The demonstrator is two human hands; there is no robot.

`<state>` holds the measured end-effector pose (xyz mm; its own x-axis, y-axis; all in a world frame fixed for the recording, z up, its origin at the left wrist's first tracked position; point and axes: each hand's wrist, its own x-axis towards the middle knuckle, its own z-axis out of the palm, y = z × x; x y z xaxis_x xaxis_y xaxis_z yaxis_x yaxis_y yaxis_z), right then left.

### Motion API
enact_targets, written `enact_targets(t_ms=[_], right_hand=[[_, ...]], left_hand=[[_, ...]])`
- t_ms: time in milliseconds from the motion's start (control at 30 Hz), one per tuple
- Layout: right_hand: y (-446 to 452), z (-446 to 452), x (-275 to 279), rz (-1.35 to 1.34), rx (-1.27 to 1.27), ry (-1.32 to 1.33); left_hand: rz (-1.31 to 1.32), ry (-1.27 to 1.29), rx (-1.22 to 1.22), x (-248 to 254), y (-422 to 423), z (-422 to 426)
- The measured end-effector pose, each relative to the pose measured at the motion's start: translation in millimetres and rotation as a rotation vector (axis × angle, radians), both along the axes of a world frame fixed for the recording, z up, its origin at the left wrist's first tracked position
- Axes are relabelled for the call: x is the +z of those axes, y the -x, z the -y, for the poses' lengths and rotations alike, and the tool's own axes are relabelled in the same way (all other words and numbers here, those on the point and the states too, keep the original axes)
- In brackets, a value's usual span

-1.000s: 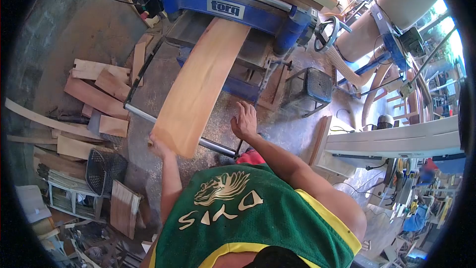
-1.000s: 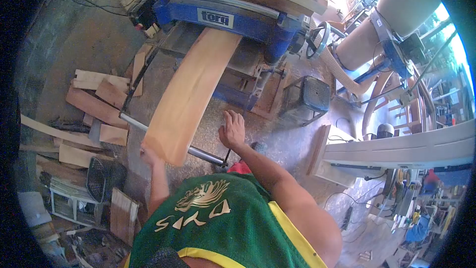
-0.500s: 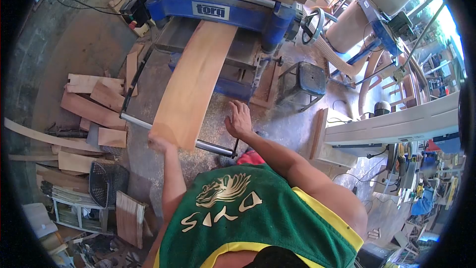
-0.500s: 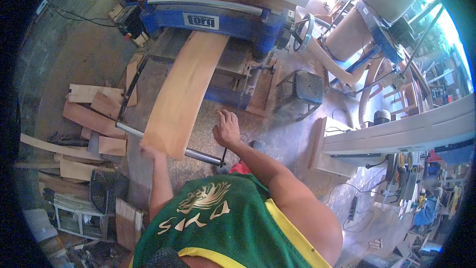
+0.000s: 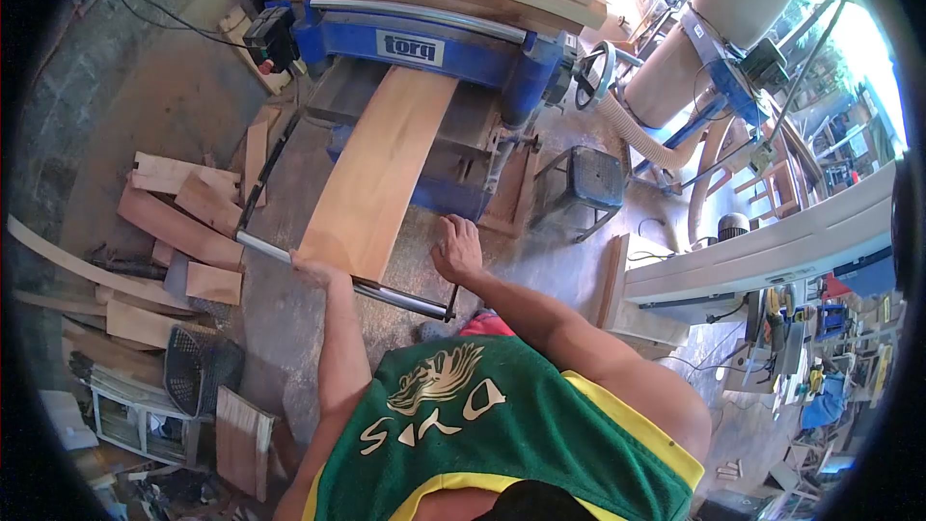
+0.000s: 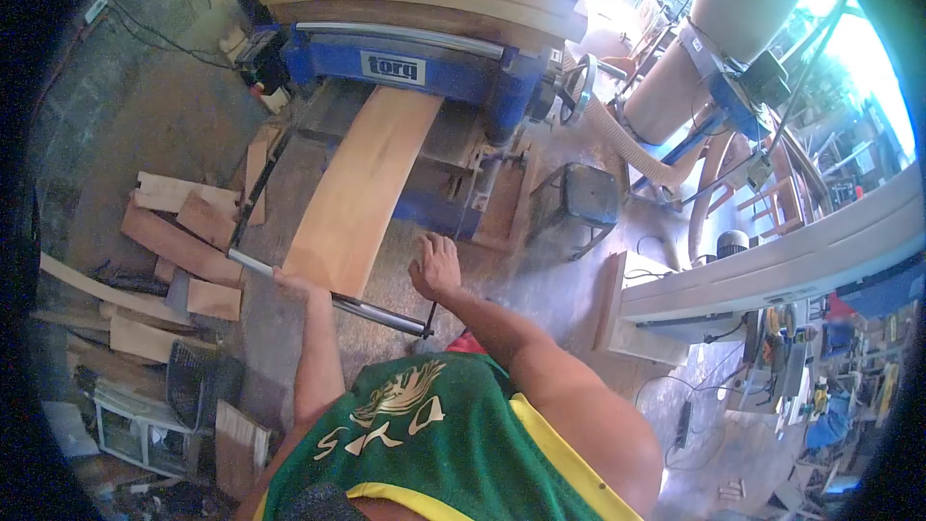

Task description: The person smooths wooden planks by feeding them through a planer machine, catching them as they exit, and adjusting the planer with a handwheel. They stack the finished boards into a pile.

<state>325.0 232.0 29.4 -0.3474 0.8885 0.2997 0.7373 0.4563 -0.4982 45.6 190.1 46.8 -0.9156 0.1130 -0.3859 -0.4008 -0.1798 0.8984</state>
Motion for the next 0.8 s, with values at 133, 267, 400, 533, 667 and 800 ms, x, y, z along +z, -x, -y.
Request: enact_targets(t_ms=[133, 267, 400, 533, 667, 800], right_hand=[[-2, 2, -1, -0.008, 0.002, -0.020], [-3, 0, 1, -0.020, 0.002, -0.061], [-6, 1, -3, -0.013, 0.020, -0.091], [-8, 2, 3, 0.027, 0.034, -0.014], [-7, 2, 3, 0.047, 0.021, -0.013], [-5, 4, -3, 0.033, 0.029, -0.041]], left_hand=[[-0.062, 0.103, -0.021, 12, -15, -1], [-0.018, 0.450, -0.087, 26, -25, -3], [-0.206, 0.704, -0.091, -22, -28, -1], [-0.477, 0.684, -0.160, -55, -60, 17], [-0.818, 0.925, -0.369, -61, -76, 45], [-0.826, 1.084, -0.467, -67, -70, 44]])
